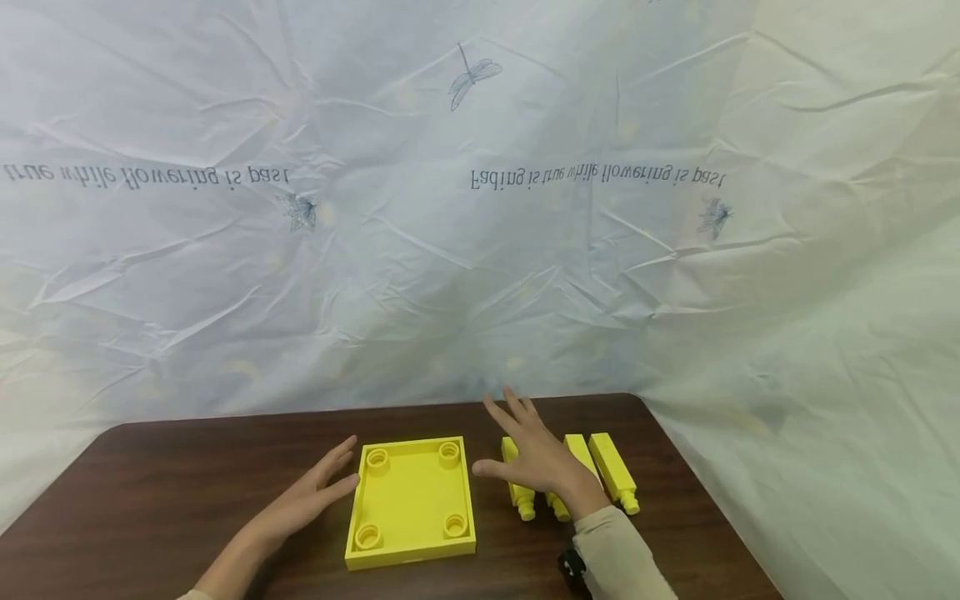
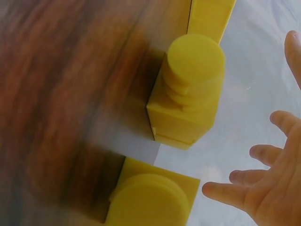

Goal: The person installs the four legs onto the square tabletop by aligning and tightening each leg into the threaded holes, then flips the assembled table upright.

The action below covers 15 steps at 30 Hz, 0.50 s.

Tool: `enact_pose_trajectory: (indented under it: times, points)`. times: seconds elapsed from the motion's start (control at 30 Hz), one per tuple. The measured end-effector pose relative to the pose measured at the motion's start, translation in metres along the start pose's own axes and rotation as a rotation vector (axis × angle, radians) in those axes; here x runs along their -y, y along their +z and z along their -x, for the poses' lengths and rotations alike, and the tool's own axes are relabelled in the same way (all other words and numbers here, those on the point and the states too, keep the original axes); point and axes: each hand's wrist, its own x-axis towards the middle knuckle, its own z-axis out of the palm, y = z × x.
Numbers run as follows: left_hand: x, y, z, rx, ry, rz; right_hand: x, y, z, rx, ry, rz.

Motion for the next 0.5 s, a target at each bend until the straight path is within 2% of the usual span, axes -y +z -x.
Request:
enact_pose_trajectory:
  times: [0.23,0.5]
  points:
    - [0.017,-0.001,-0.008,0.018,0.018,-0.033,-0.002,0.003,-0.001,0.004,0.003,-0.003]
    - [0.016,0.002,-0.002,0.073,0.044,-0.112,-0.005,0.005,0.0,0.016,-0.003,-0.01]
